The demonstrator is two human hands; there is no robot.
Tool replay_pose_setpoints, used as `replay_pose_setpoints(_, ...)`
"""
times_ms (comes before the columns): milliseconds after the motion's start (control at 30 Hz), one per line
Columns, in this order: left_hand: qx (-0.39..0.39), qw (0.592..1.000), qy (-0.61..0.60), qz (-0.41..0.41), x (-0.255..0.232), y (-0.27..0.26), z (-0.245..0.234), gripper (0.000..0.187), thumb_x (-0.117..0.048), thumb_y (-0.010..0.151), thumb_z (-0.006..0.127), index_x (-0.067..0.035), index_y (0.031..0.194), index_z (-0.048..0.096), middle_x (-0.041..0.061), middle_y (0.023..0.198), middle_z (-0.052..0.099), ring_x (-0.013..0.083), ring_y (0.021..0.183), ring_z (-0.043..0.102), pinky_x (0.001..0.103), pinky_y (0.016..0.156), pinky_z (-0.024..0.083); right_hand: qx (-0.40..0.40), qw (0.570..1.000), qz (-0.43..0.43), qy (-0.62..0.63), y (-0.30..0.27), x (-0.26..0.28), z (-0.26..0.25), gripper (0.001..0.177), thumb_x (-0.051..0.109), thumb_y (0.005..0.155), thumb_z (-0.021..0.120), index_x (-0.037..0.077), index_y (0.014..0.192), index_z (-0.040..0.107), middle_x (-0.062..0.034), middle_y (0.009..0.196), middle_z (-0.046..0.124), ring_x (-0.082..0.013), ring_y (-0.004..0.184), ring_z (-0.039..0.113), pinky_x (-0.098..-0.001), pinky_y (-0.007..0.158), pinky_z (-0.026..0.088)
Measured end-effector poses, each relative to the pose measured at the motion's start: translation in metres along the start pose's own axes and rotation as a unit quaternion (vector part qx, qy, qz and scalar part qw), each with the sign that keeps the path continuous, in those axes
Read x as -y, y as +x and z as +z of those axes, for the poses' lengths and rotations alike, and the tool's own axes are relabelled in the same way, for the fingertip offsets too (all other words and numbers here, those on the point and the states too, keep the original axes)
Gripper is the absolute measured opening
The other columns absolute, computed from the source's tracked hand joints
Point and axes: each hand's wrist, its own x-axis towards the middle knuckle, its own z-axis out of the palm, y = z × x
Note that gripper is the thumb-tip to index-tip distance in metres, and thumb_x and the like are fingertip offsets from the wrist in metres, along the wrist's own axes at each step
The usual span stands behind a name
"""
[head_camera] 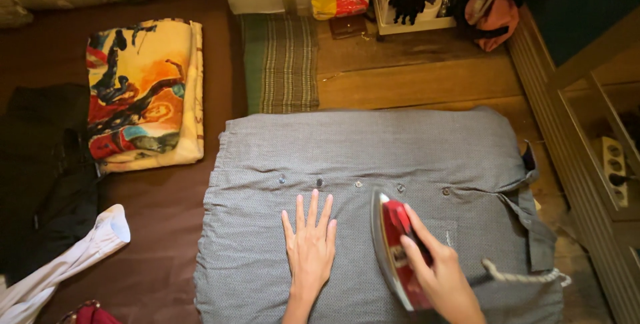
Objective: Ironing a button-down shirt on a mattress.
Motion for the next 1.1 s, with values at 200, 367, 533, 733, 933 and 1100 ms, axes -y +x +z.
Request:
replay_pose_setpoints(200, -0.001, 1.0, 0.007, 0.002, 0.001, 0.002, 0.0, 0.051, -0.033, 0.1, 0.051, -0.02, 0.149, 0.052, 0.009, 0.159, 0.041, 0.038, 0.148, 0.033, 0.064, 0.117, 0.02, 0.028, 0.997, 0.072, 0.006, 0.01, 0.005, 0.001, 0.058, 0.018, 0.094, 0.065, 0.012, 0.15, 0.052, -0.0192, 0.116, 0.08, -0.0095, 0.105, 0.063, -0.0287, 0.092, 0.053)
replay_pose_setpoints(367, -0.003, 1.0, -0.007, -0.007, 0.001, 0.003, -0.002, 0.049, -0.033, 0.101, 0.05, -0.019, 0.148, 0.053, 0.008, 0.159, 0.043, 0.0373, 0.148, 0.033, 0.063, 0.117, 0.021, 0.088, 0.996, 0.011, 0.027, -0.021, -0.024, -0.014, 0.058, 0.015, 0.093, 0.065, 0.009, 0.149, 0.051, -0.0212, 0.122, 0.078, -0.0149, 0.108, 0.069, -0.0313, 0.093, 0.052)
replay_pose_setpoints(533, -0.003, 1.0, -0.019, -0.006, 0.002, 0.003, -0.001, 0.047, -0.033, 0.101, 0.051, -0.021, 0.146, 0.056, 0.008, 0.158, 0.043, 0.0375, 0.148, 0.033, 0.063, 0.117, 0.021, 0.16, 0.978, 0.13, -0.023, -0.022, -0.014, -0.008, 0.063, 0.019, 0.094, 0.064, 0.018, 0.154, 0.045, -0.0216, 0.11, 0.078, -0.0197, 0.092, 0.079, -0.032, 0.086, 0.06)
replay_pose_setpoints(733, -0.013, 1.0, 0.003, -0.003, 0.0, 0.002, 0.0, 0.049, -0.031, 0.102, 0.049, -0.017, 0.149, 0.053, 0.01, 0.159, 0.042, 0.0369, 0.148, 0.032, 0.063, 0.117, 0.021, 0.158, 0.981, 0.1, -0.042, 0.022, 0.025, 0.006, 0.062, 0.021, 0.096, 0.061, 0.017, 0.156, 0.049, -0.0286, 0.104, 0.074, -0.0255, 0.086, 0.076, -0.0317, 0.087, 0.059)
replay_pose_setpoints(933, -0.007, 1.0, 0.01, -0.006, 0.001, 0.003, -0.002, 0.049, -0.028, 0.102, 0.047, -0.015, 0.149, 0.052, 0.01, 0.161, 0.04, 0.0362, 0.149, 0.031, 0.062, 0.117, 0.021, 0.141, 0.989, -0.041, 0.03, 0.015, 0.018, 0.005, 0.055, 0.019, 0.096, 0.061, 0.01, 0.149, 0.049, -0.0259, 0.116, 0.076, -0.0285, 0.104, 0.076, -0.0342, 0.088, 0.056)
replay_pose_setpoints(1100, 0.008, 1.0, 0.016, -0.013, 0.001, 0.001, 0.003, 0.051, -0.028, 0.101, 0.047, -0.017, 0.151, 0.05, 0.01, 0.161, 0.038, 0.0368, 0.148, 0.031, 0.062, 0.117, 0.021, 0.072, 0.992, 0.09, -0.057, -0.029, 0.0, 0.006, 0.061, 0.023, 0.092, 0.062, 0.021, 0.152, 0.048, -0.0259, 0.105, 0.075, -0.0361, 0.097, 0.078, -0.0367, 0.079, 0.06)
